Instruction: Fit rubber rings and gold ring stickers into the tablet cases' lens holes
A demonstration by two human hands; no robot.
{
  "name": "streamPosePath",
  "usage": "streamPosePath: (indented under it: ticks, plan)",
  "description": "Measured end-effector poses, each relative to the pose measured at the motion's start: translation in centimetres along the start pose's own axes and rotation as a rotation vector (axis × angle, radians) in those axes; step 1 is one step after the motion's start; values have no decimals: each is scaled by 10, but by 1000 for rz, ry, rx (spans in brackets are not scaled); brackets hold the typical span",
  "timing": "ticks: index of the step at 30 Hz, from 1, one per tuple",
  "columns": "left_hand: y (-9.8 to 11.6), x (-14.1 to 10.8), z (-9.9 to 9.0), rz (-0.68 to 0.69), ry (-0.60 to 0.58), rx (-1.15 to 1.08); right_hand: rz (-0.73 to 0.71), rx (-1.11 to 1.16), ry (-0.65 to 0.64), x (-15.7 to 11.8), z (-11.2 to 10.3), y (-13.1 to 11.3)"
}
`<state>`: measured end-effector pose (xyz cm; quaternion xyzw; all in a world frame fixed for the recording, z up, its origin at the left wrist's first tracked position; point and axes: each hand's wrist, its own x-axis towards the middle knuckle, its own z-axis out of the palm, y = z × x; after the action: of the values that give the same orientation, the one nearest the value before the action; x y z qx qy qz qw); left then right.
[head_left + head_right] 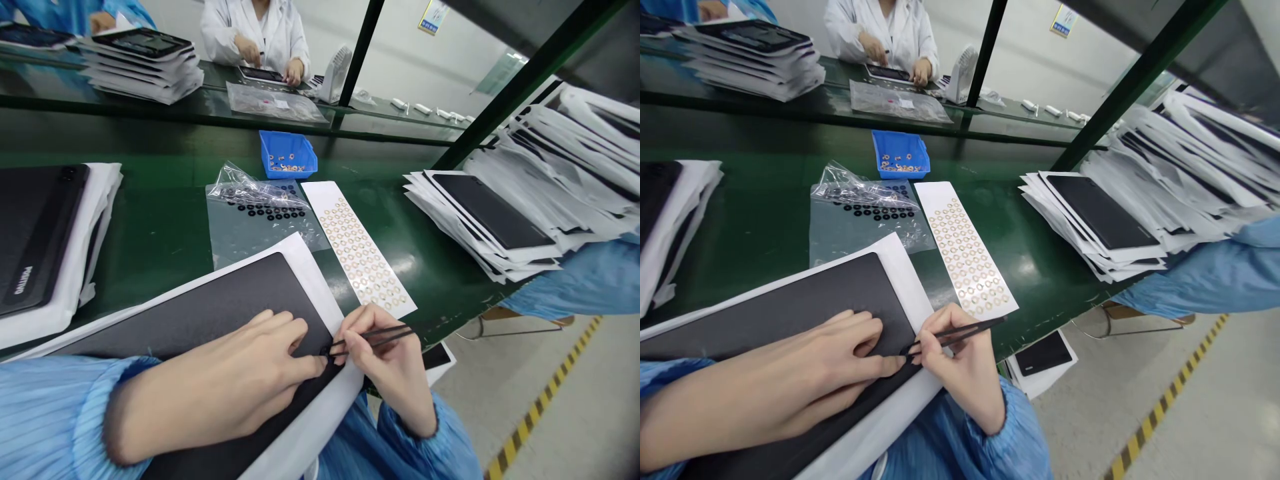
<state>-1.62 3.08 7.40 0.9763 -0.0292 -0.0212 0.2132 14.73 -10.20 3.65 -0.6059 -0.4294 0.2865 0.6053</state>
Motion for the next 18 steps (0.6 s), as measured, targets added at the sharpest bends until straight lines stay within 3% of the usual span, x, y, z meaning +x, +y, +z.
streamPosePath:
  ticks: [5, 18]
  plan:
    - [1, 0, -1, -14, -20, -14, -113, -54, 5, 2, -7, 0]
    - [1, 0, 0, 12, 30, 15, -120, -86, -58, 3, -8, -1]
